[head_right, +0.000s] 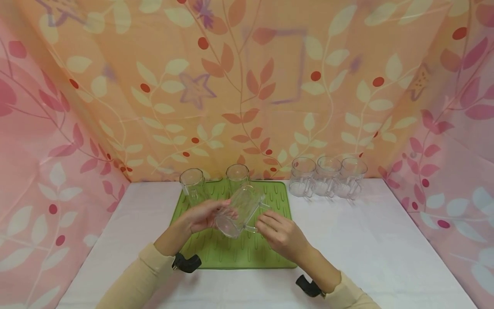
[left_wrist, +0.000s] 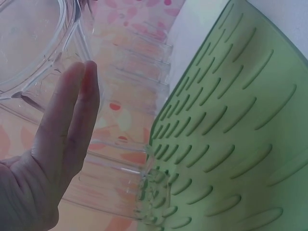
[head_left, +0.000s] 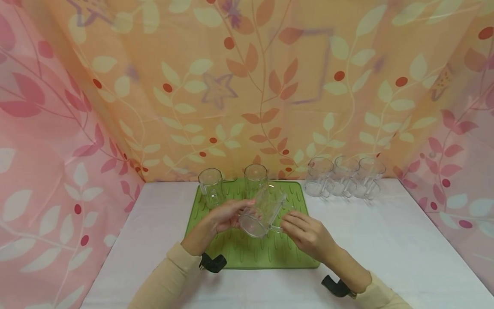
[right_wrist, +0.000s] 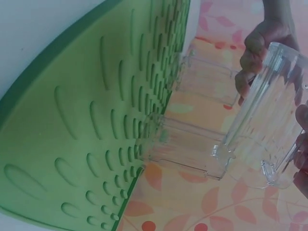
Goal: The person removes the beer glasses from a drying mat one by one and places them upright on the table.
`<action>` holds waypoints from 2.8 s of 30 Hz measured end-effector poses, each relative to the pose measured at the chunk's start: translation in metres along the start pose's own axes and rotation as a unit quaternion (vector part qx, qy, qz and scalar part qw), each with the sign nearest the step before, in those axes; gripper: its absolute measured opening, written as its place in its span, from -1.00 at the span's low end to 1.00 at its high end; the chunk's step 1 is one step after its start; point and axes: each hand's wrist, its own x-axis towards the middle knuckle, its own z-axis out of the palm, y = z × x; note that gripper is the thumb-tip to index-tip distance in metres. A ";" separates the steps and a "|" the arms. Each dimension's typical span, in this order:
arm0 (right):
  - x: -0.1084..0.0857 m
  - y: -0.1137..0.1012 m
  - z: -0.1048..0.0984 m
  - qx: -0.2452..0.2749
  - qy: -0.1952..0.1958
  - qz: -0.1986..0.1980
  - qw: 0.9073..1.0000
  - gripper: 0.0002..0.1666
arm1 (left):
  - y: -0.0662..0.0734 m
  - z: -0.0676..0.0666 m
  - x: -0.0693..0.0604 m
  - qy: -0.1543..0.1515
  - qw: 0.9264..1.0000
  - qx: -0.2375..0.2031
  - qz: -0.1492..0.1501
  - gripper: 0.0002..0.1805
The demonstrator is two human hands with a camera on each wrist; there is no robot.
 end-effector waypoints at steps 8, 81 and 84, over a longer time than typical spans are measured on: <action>0.001 -0.001 -0.003 0.029 -0.033 0.032 0.999 -0.68 | -0.004 -0.002 -0.001 0.009 1.000 0.002 0.015 -0.34; 0.013 0.025 -0.033 0.496 -0.096 0.474 0.721 -0.54 | -0.060 0.036 -0.030 0.087 0.932 0.097 0.339 -0.18; 0.013 0.024 -0.033 0.507 -0.100 0.465 0.719 -0.55 | -0.060 0.037 -0.030 0.087 0.930 0.101 0.343 -0.18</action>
